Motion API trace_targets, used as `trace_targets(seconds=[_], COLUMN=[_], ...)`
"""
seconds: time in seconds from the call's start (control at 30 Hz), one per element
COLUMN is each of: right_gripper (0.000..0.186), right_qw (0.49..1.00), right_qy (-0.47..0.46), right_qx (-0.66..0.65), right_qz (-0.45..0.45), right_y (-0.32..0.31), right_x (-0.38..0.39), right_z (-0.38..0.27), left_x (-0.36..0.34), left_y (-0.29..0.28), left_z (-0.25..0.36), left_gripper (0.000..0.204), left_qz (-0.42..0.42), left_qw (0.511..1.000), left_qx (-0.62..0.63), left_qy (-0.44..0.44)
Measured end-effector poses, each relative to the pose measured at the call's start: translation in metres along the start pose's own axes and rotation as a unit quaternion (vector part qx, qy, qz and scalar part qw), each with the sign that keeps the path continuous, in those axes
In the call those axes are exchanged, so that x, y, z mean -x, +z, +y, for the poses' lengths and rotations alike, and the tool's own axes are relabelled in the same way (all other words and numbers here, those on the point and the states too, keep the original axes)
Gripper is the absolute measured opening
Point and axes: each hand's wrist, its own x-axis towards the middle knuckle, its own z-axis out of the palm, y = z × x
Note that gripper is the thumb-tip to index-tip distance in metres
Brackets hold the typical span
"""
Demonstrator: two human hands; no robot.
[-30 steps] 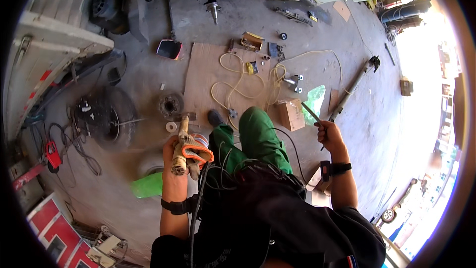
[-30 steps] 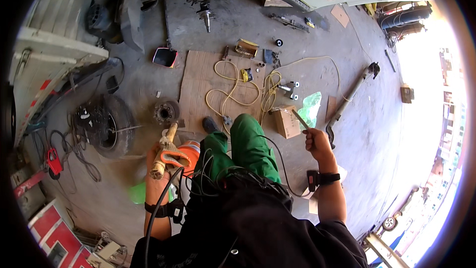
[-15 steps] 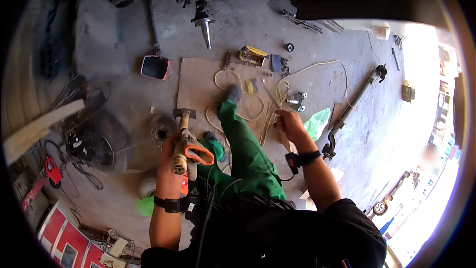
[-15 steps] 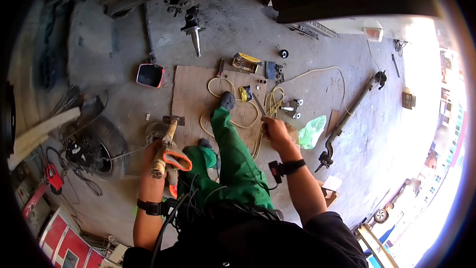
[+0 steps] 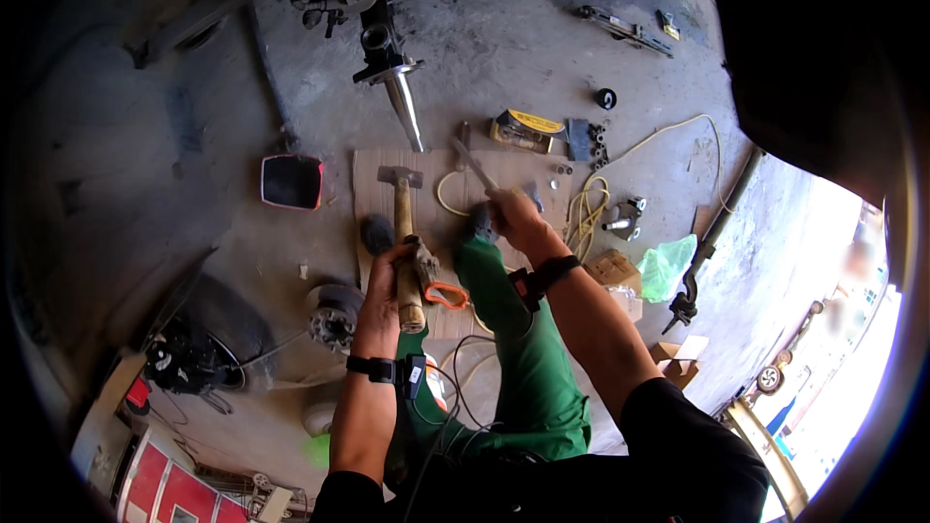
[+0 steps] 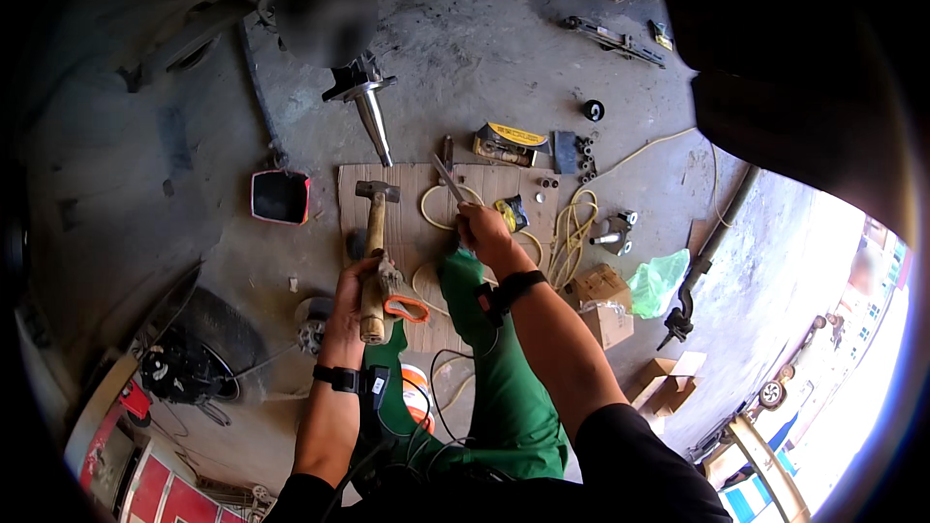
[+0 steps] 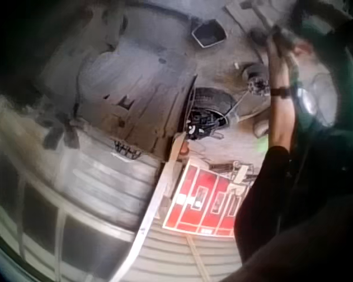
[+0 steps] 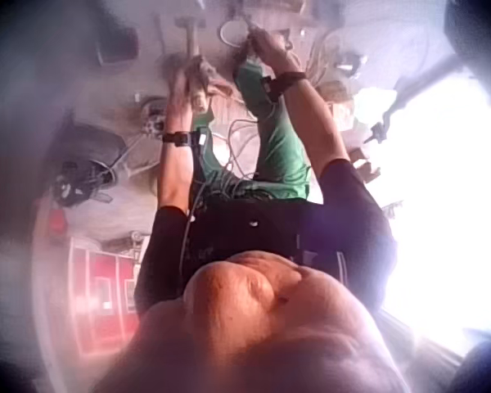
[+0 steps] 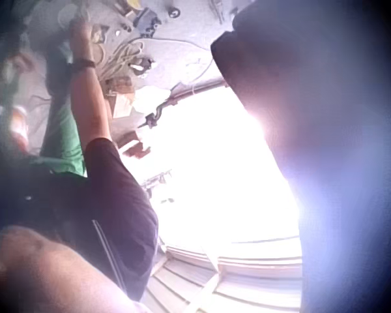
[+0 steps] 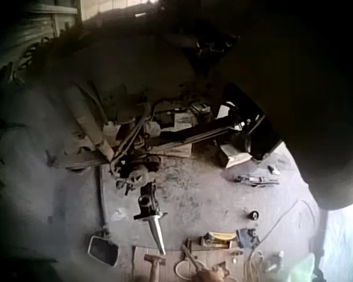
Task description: The person positions a steering knuckle onto a front axle and inserts a king pin through the assembly. The person then uses a hammer to drive the king pin fully into place.
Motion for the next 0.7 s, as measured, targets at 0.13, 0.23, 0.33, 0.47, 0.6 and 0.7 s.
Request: trace_targets(seconds=[0.13, 0.23, 0.33, 0.47, 0.6, 0.7], right_gripper=[0.01, 0.014, 0.018, 0.027, 0.044, 0.047], right_qw=[0.989, 0.982, 0.992, 0.997, 0.991, 0.976], right_qy=[0.034, 0.006, 0.007, -0.016, -0.054, -0.093], right_qx=[-0.136, -0.169, -0.104, -0.012, 0.071, 0.187], right_qz=[-0.041, -0.084, -0.069, -0.079, -0.101, -0.06], right_y=[0.004, 0.001, 0.01, 0.027, 0.038, 0.054], right_x=[-0.05, -0.101, -0.143, -0.185, -0.237, -0.272], right_z=[0.011, 0.031, 0.025, -0.004, -0.027, -0.033], left_x=[-0.061, -0.09, -0.134, -0.174, -0.21, -0.23], left_y=[-0.029, -0.028, -0.037, -0.029, -0.03, -0.033], left_z=[0.026, 0.041, 0.065, 0.093, 0.112, 0.122], left_gripper=[0.011, 0.012, 0.02, 0.021, 0.022, 0.021], left_qz=[-0.026, -0.02, -0.031, -0.054, -0.107, -0.1], left_qw=[1.0, 0.999, 0.997, 0.993, 0.989, 0.983], left_qx=[-0.014, -0.035, -0.069, -0.099, -0.103, -0.152], left_qy=[-0.005, 0.005, 0.029, 0.018, -0.008, 0.002])
